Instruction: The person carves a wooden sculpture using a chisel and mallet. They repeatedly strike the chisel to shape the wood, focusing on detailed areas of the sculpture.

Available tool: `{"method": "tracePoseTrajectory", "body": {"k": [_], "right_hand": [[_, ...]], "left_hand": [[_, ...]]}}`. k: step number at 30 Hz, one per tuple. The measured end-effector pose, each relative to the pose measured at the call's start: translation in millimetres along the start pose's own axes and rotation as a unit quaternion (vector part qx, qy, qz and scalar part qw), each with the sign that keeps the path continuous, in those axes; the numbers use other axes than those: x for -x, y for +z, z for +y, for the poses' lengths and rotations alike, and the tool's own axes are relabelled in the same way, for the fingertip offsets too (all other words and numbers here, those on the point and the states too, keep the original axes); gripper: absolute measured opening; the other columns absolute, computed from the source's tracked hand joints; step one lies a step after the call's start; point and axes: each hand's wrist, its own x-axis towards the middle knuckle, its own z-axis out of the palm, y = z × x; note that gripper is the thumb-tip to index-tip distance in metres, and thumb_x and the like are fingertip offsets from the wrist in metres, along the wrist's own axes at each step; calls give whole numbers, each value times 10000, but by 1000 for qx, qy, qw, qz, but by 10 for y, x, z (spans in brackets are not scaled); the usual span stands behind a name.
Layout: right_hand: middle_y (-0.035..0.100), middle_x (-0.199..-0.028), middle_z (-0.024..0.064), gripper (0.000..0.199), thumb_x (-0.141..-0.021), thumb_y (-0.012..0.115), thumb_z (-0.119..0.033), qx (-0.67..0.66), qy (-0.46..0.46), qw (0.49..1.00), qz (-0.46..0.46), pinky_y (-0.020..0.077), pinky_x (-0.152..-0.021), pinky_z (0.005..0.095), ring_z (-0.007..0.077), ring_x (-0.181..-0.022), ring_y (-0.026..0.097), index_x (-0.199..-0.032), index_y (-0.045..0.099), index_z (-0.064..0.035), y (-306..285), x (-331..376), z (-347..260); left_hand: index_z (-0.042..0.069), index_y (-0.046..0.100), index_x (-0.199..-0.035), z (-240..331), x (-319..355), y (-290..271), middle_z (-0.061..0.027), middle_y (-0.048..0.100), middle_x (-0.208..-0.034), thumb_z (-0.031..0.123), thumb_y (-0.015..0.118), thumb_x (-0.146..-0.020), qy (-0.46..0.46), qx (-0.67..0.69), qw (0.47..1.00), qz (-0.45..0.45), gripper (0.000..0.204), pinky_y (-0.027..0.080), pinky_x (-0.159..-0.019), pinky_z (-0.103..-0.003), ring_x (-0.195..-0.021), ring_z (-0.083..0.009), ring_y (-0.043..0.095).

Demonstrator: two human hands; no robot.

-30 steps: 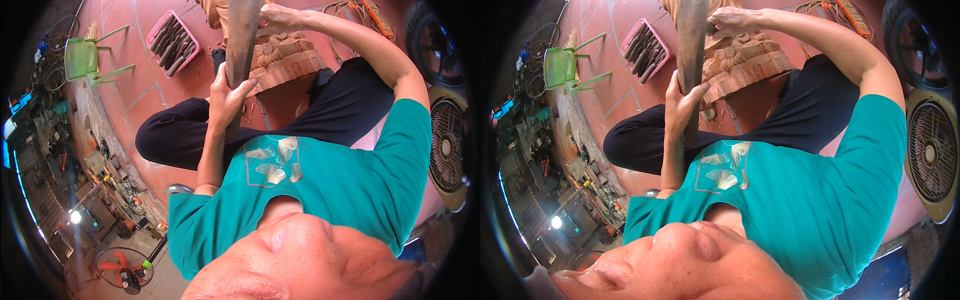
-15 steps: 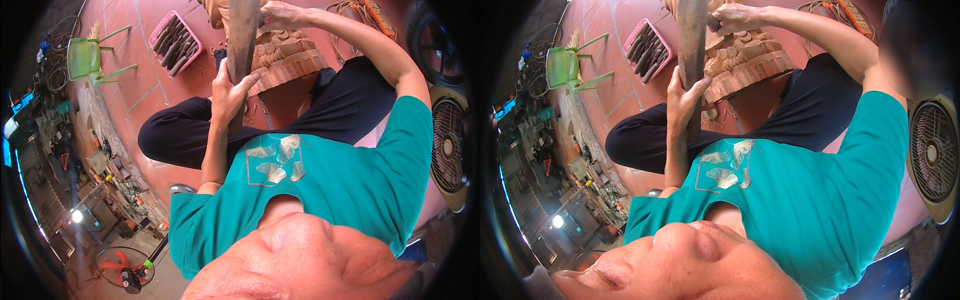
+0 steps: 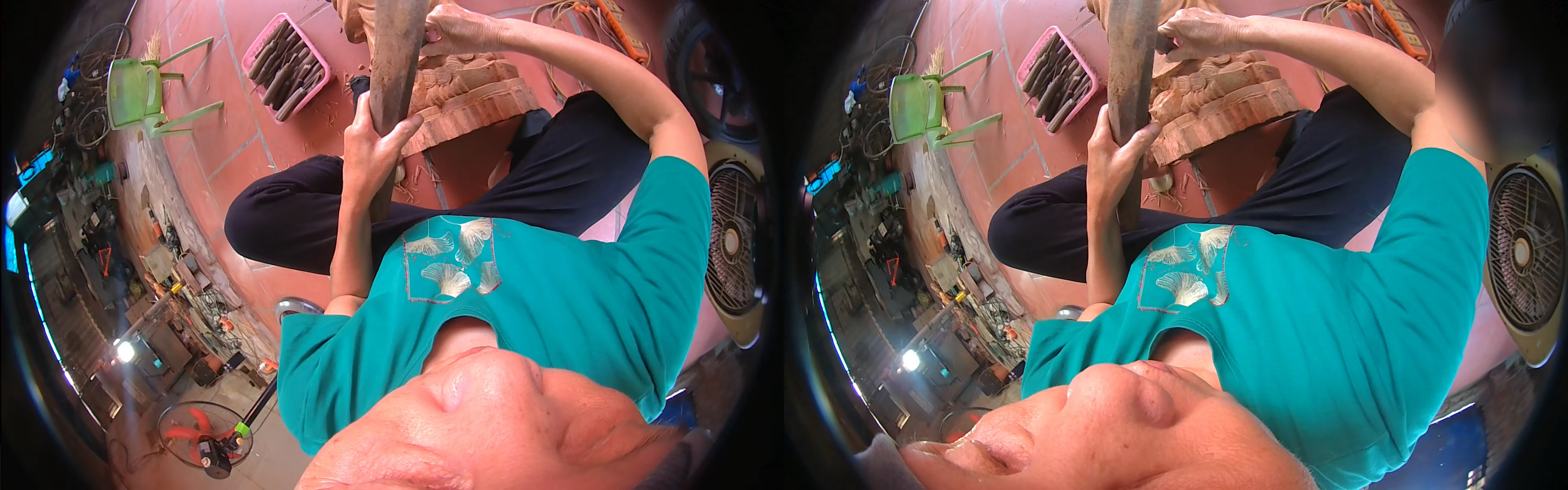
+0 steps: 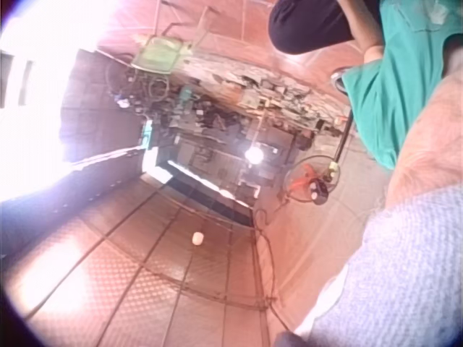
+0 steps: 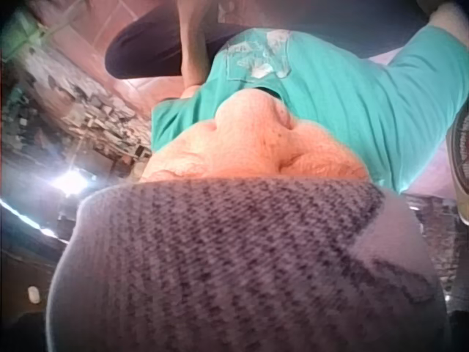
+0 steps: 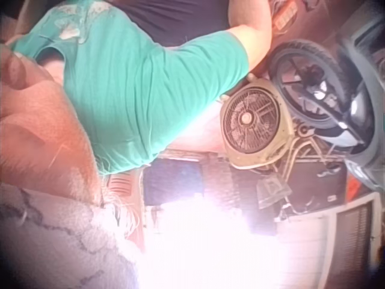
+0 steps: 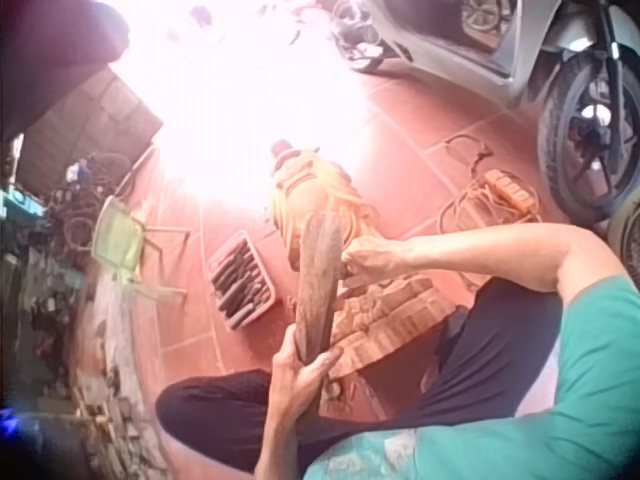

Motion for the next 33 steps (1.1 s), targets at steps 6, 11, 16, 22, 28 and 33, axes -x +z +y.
{"method": "tracePoseTrajectory", "body": {"k": [6, 11, 16, 22, 28, 33], "right_hand": [[681, -793, 138, 242, -828, 738, -224, 3, -12, 999, 30, 544, -738, 419, 296, -770, 694, -960, 676, -31, 15, -20, -26], [687, -801, 145, 253, -827, 740, -229, 2, -21, 999, 37, 545, -747, 423, 305, -786, 698, -965, 677, -27, 54, -14, -38], [696, -818, 152, 276, -828, 744, -243, -21, -17, 999, 36, 546, -760, 424, 314, -810, 703, -972, 676, -17, 81, -26, -32], [699, -828, 150, 286, -839, 732, -257, 11, -13, 999, 40, 546, -774, 426, 315, -815, 702, -964, 672, -6, 27, 16, -99], [682, -803, 143, 285, -858, 723, -269, -28, -4, 999, 18, 542, -771, 430, 317, -797, 696, -954, 667, -6, 40, -19, -174], [661, -763, 148, 297, -879, 714, -289, -36, -44, 998, 38, 545, -744, 438, 339, -747, 687, -931, 652, -3, 95, -41, -129]], "left_hand": [[6, 555, -1191, -55, 97, 15, -74, 708, -931, 209, 823, -867, 50, 108, 992, 52, 467, 541, -783, -306, -848, -125, 655], [10, 554, -1183, -59, 23, 29, -86, 718, -945, 224, 808, -877, 34, 20, 998, 40, 451, 548, -784, -318, -829, -143, 663], [-1, 573, -1188, -120, 51, 5, -93, 727, -977, 225, 804, -884, 17, 83, 996, 23, 445, 546, -823, -331, -871, -165, 673], [4, 582, -1132, 65, 137, -92, -42, 679, -902, 137, 803, -885, 79, 153, 981, 88, 357, 524, -719, -281, -780, -108, 629], [7, 577, -1168, -91, 101, -52, -53, 700, -915, 213, 799, -888, 49, 70, 995, 58, 412, 544, -688, -326, -725, -160, 657], [-10, 569, -1201, -92, 110, -76, -77, 731, -968, 269, 800, -884, 23, 42, 999, 21, 481, 555, -781, -343, -818, -179, 678]]}}
